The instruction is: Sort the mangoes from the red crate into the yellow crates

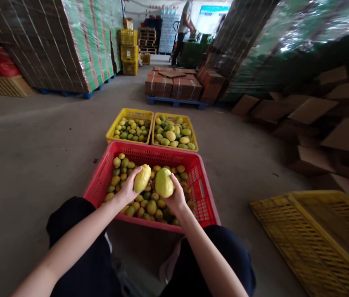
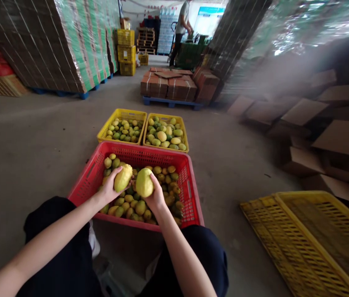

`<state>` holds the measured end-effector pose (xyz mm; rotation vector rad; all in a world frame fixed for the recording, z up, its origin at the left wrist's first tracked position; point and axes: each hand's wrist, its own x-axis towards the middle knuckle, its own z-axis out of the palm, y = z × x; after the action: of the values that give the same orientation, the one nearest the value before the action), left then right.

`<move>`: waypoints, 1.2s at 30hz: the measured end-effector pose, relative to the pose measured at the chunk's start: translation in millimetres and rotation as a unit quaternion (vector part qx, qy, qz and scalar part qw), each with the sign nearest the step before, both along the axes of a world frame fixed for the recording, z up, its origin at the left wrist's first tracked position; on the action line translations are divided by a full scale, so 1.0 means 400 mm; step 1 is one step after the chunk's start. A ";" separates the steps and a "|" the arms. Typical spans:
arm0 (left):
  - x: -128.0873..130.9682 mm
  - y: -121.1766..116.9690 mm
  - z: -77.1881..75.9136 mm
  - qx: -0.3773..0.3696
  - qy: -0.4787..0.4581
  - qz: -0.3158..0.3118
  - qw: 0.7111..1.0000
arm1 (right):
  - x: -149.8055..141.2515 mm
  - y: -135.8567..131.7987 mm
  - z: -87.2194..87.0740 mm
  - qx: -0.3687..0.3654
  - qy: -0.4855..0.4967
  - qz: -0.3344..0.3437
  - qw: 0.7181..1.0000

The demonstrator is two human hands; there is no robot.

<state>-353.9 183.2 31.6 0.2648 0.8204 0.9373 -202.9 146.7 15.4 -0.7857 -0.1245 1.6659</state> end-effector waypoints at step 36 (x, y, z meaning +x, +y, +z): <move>-0.017 0.003 -0.016 0.072 -0.111 -0.157 0.979 | 0.003 -0.026 -0.019 0.074 0.002 0.096 0.993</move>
<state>-360.5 184.4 25.4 0.3955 0.4873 0.7137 -201.8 136.2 7.8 -0.6748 -0.3253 1.8165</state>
